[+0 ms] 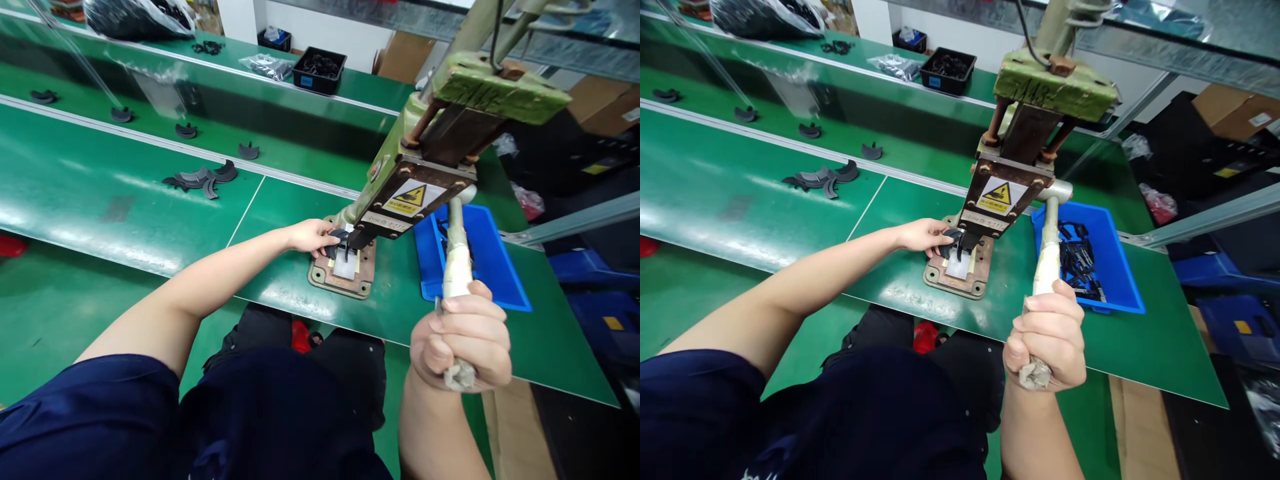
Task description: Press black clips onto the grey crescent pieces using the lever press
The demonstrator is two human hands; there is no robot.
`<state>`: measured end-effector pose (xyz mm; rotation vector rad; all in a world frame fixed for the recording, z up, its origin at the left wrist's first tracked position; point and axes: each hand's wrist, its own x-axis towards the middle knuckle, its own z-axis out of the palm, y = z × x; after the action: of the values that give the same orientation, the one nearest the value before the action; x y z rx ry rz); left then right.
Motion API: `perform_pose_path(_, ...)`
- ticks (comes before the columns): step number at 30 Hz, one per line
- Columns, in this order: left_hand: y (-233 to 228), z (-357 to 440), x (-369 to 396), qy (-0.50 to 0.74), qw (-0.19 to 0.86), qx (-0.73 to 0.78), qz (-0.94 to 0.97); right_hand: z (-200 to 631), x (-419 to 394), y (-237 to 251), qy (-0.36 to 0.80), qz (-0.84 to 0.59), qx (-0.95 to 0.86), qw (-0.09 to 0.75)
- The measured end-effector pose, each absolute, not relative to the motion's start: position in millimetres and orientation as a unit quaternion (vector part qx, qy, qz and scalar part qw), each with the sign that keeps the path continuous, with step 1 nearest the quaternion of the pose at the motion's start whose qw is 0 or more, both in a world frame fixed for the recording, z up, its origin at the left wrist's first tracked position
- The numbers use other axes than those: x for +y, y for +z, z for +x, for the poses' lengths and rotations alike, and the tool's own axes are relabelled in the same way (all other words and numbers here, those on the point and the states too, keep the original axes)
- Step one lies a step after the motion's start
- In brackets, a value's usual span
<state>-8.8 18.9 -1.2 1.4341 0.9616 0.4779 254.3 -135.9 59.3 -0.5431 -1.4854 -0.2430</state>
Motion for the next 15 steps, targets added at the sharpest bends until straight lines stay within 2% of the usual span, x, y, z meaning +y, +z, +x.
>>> perform_pose_path(15, 13, 4, 25, 0.135, 0.652, 0.501, 0.553, 256, -133, 59, -0.108, -0.225, -0.673, 0.696)
